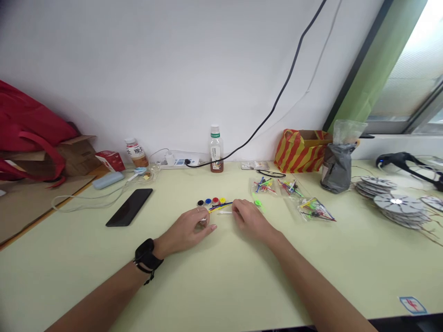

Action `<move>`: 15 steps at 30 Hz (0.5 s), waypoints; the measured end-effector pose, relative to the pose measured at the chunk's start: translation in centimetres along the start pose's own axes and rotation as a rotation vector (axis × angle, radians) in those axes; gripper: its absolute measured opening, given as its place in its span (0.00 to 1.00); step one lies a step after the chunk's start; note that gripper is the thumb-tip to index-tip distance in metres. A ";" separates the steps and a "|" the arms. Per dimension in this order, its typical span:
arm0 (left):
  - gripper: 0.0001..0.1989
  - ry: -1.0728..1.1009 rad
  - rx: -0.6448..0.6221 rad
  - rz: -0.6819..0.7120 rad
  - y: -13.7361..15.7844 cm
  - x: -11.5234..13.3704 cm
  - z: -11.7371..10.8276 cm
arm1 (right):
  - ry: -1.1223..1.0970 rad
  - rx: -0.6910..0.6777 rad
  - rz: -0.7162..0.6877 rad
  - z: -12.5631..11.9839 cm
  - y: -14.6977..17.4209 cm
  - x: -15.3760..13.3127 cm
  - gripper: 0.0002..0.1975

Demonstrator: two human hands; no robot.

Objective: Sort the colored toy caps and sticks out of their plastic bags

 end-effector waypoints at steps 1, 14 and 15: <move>0.11 -0.042 0.031 -0.003 -0.1 -0.3 0.0 | -0.013 -0.002 0.015 0.0 0.1 0.1 0.05; 0.17 0.286 -0.074 -0.104 0.0 0.2 -0.1 | -0.173 -0.026 0.116 -0.3 0.2 -0.6 0.04; 0.18 0.353 -0.087 -0.122 0.0 0.1 0.2 | -0.206 -0.013 0.109 -0.3 0.2 -0.7 0.04</move>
Point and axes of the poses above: each hand's wrist, its own y-axis away from the middle knuckle, its own z-axis out of the palm, x = y × z, the point moved 3 cm from there along -y, towards the middle knuckle, and after that the axes turned 13 degrees about -z, right-handed, at the moved point
